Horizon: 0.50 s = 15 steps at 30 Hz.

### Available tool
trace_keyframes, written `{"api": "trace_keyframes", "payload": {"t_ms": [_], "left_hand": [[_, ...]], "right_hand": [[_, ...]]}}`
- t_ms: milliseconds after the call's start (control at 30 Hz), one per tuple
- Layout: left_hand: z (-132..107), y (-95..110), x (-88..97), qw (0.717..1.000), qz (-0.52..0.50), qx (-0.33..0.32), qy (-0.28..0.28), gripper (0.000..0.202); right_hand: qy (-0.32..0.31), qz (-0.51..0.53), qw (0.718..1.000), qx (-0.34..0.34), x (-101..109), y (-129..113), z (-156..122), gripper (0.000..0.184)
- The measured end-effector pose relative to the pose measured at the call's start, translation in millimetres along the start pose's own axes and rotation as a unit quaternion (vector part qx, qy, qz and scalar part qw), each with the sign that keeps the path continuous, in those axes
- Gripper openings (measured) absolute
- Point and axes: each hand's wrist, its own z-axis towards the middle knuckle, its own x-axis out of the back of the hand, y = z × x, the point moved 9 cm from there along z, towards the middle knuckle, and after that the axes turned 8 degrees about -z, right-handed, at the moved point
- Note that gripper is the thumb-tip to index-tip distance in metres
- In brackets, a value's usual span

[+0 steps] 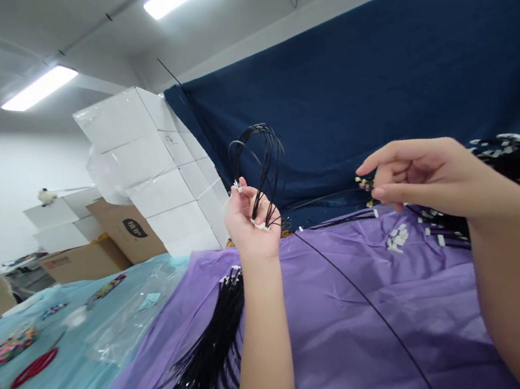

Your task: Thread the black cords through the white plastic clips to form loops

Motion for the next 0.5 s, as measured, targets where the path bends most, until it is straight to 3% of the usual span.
{"api": "trace_keyframes", "payload": {"t_ms": [67,167,233,400,500], "left_hand": [[1,3,0.1,1.000,-0.002,-0.015,-0.001,0.014],[-1,4,0.8,1.000,-0.006,-0.025,0.015,0.014],[-4,3,-0.8,0.999,-0.007,-0.026,0.022,0.016],[-9,7,-10.9,0.999,0.003,-0.050,-0.010,0.021],[-9,10,-12.2,0.997,0.012,-0.070,-0.018,0.019]], "right_hand": [[-0.027,0.103,0.994,0.020,0,-2,-3,0.024],[-0.069,0.267,0.960,0.053,-4,-9,-4,0.017],[-0.093,0.320,0.942,0.047,-9,-10,-3,0.011],[-0.125,0.346,0.930,0.008,-19,-9,-5,0.031],[-0.095,0.259,0.960,0.049,-11,-12,-6,0.042]]}}
